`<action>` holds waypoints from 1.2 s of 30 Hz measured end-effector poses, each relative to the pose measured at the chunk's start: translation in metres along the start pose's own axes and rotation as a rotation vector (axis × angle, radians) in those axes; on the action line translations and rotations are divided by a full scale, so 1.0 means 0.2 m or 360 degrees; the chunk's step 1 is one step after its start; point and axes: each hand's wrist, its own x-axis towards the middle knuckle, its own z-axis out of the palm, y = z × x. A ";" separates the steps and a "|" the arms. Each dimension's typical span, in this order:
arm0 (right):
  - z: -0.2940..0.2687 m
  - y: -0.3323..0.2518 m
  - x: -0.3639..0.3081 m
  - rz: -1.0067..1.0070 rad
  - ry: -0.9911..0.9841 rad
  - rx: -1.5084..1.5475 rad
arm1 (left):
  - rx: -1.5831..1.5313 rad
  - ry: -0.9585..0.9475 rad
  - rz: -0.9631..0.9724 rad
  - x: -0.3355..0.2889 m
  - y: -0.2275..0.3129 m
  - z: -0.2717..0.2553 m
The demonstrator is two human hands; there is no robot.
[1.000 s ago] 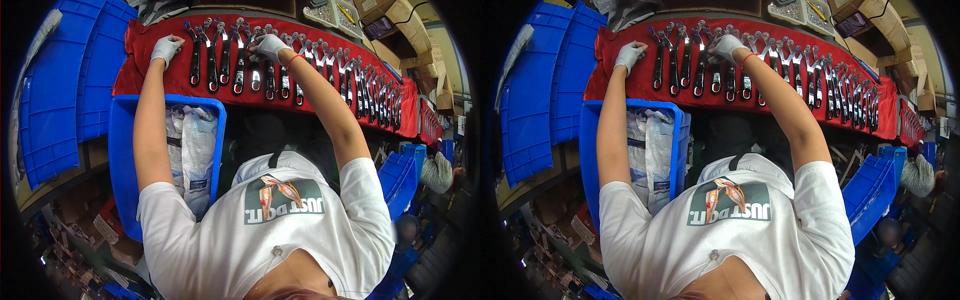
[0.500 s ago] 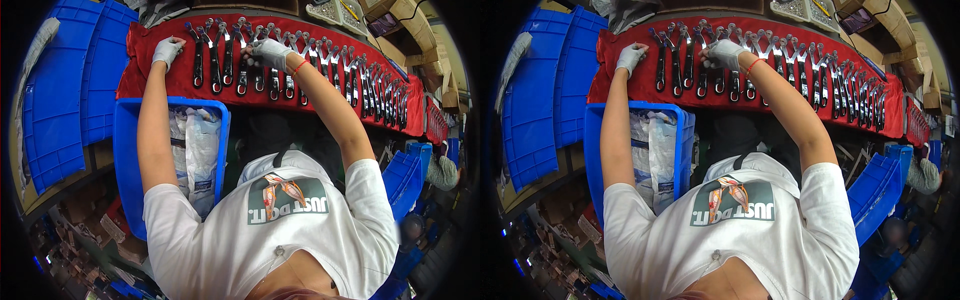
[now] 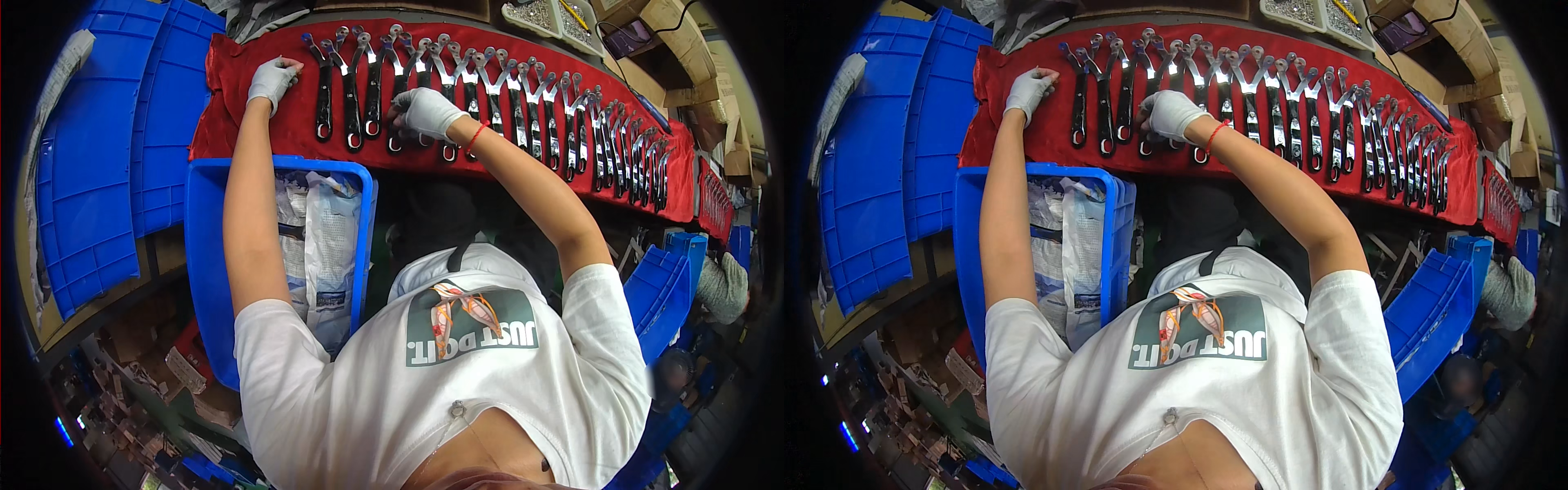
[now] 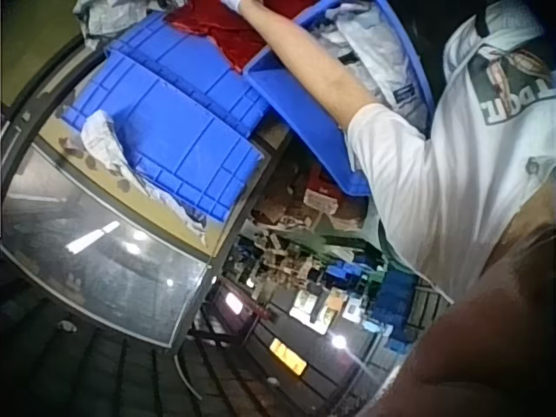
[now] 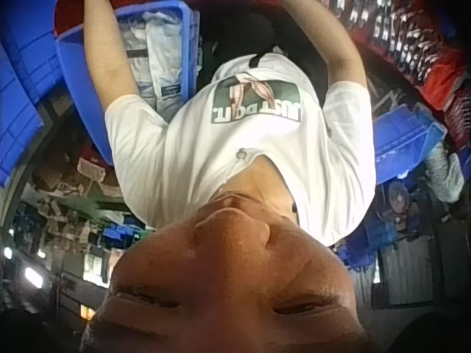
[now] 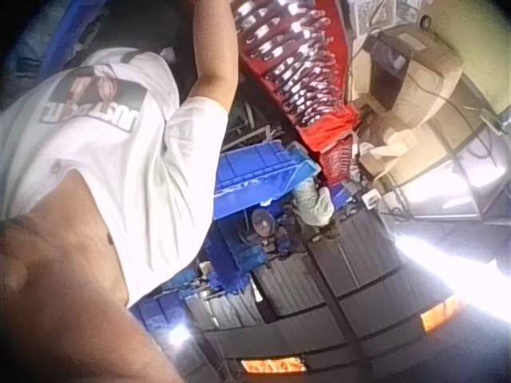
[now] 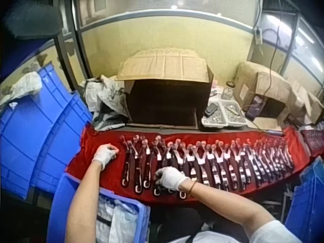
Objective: Assembling adjustable wrenches by fitting the internal gear mechanisms into the metal handles.
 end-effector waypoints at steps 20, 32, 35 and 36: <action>0.01 0.06 0.10 -0.0259 0.0149 -0.0130 | 0.0107 -0.0046 0.0023 0.00 0.02 0.00; 0.01 -0.11 0.21 0.0023 -0.0099 0.0397 | 0.0052 0.0018 -0.0005 0.00 -0.01 -0.02; 0.02 -0.05 0.27 -0.0040 -0.0008 0.0056 | 0.0055 -0.0007 0.0023 0.00 0.01 -0.01; 0.03 -0.04 0.29 -0.0177 0.0057 -0.0159 | 0.0053 0.0003 0.0017 0.00 0.02 0.00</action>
